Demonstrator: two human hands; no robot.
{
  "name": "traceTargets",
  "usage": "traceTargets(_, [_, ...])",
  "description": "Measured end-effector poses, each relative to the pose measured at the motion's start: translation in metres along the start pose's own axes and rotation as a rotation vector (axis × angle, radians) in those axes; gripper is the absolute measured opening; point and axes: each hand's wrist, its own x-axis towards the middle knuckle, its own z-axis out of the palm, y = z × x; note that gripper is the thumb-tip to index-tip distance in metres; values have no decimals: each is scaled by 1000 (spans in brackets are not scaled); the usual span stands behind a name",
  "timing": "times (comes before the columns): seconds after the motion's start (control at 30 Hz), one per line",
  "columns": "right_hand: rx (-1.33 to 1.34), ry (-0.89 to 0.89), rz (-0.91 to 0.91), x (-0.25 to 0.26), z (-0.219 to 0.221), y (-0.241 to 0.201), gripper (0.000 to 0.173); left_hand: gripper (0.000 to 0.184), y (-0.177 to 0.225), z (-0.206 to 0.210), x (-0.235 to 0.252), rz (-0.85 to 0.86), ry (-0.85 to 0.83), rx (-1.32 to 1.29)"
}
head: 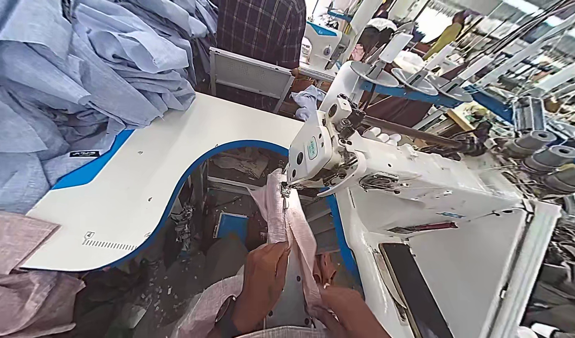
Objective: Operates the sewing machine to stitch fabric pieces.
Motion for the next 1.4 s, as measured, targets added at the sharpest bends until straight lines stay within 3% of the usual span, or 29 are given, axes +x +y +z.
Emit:
traceTargets(0.07, [-159,47,-50,5,-13,-46,17,24,1,3,-2,32,16,-6])
traceTargets(0.13, [-283,-19,24,10,-10,-70,19,25,4,-1,-3,7,-8,-7])
traceTargets(0.23, [-285,-133,143,20,-6,-70,25,26,0,-1,-1,-50,-28,-33])
traceTargets(0.33, [-318,-124,217,31,-12,-76,27,26,1,-3,4,-58,-83,-23])
traceTargets(0.5, [-269,-64,190,37,-16,-59,31,28,2,-12,3,-107,-156,-85])
traceTargets(0.6, [-312,-71,179,44,-15,-59,24,28,0,-13,7,-132,-198,-116])
traceTargets(0.77, [-253,-340,398,33,-28,-62,27,28,16,-39,1,-212,-369,-93])
traceTargets(0.9, [-246,-208,136,23,-27,-48,20,29,-6,-14,-6,66,-102,-100])
traceTargets(1.0, [-227,-153,43,24,-21,-50,23,25,-5,-9,6,32,-72,-66])
traceTargets(1.13, [-308,-105,142,28,-25,-61,20,25,23,-32,-4,-216,-304,-52])
traceTargets(1.27, [-472,-206,286,63,-19,-80,15,14,16,-24,-1,-132,-250,-61])
traceTargets(1.4, [-405,-260,301,83,-26,-59,21,18,-1,-14,15,-97,-219,-129])
